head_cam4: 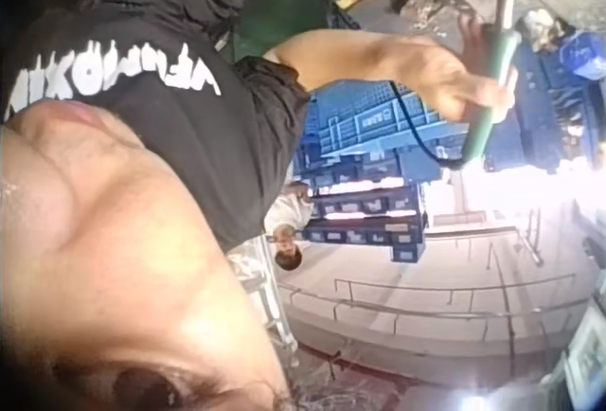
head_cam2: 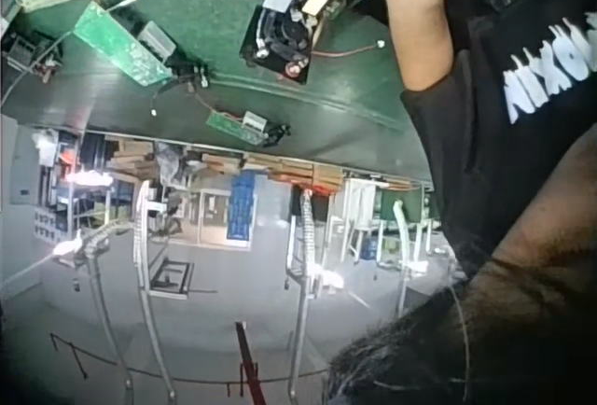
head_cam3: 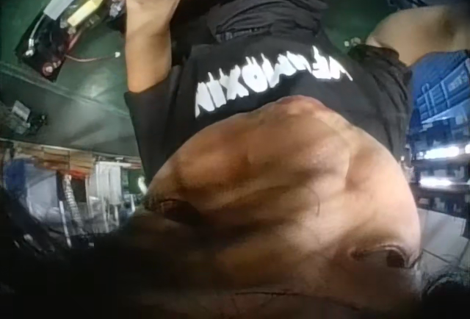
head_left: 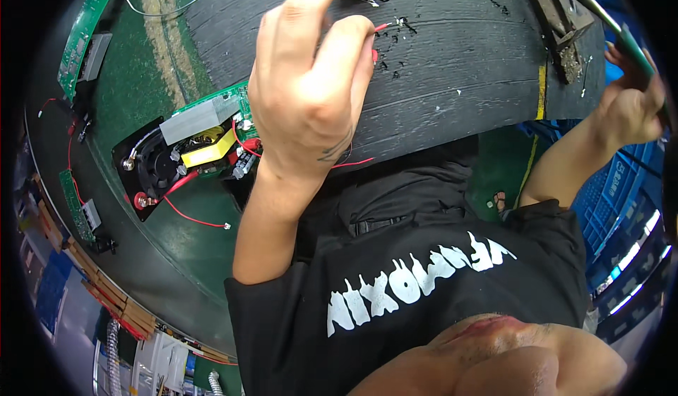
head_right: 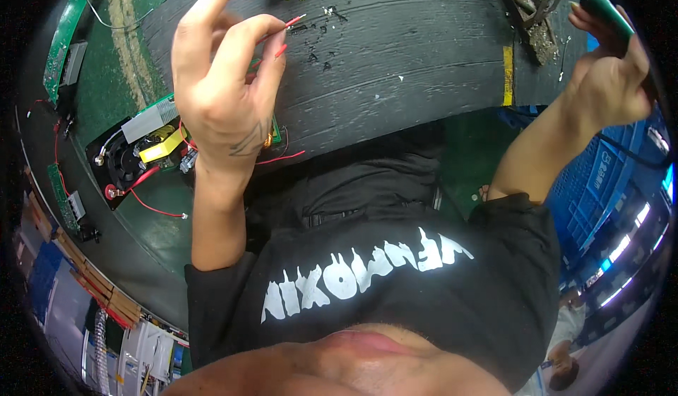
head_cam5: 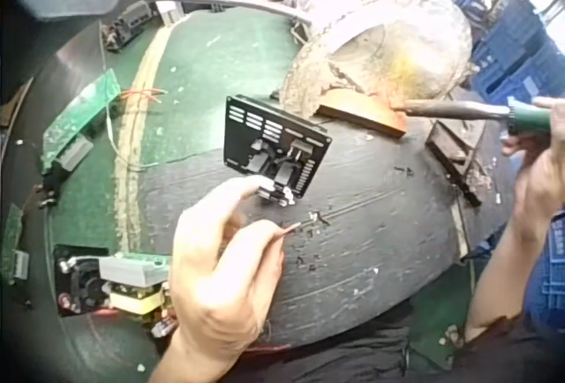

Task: Soldering components and wires onto a green circuit board using a handheld soldering iron.

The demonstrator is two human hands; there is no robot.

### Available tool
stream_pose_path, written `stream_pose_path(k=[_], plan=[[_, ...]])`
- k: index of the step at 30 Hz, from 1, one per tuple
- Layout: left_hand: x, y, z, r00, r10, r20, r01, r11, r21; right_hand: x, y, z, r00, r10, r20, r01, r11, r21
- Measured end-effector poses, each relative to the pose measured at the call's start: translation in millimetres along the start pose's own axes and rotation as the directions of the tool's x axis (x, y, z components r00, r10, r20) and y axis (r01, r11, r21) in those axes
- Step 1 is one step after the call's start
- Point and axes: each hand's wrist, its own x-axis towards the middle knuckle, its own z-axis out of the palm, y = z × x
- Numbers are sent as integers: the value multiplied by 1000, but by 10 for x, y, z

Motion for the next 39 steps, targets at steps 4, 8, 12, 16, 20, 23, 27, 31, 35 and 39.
stream_pose_path(k=[4,8,12,16,20,23,27,31,35,39], plan=[[233,203,-161,979,-17,202,-24,979,200,-59,173,-239,996,87,-10,-88,996,-20],[166,-288,626,612,111,-783,-521,802,-293,-78,165,-93,978,159,-137,-163,987,-16],[159,37,119,935,134,-327,-201,963,-180,-155,235,-345,817,559,-141,-451,772,448],[134,139,-145,987,-82,138,73,995,71,-240,163,-410,876,418,-239,-398,908,130],[56,-123,395,778,-21,-628,-359,805,-472,-356,24,-343,829,534,-164,-455,815,358],[123,65,41,994,-49,102,35,990,133,-504,-140,-141,830,550,-90,-466,774,429],[32,-173,504,801,-60,-596,-294,827,-480,-687,-213,114,853,521,6,-469,763,445],[45,-170,527,793,-57,-607,-306,824,-477,-805,-272,246,841,540,-21,-483,769,420],[30,-151,468,817,-54,-573,-256,858,-446,-881,-272,343,818,575,-10,-504,726,467],[16,-126,383,867,-39,-497,-198,888,-415,-966,-280,402,825,561,71,-514,692,507]])
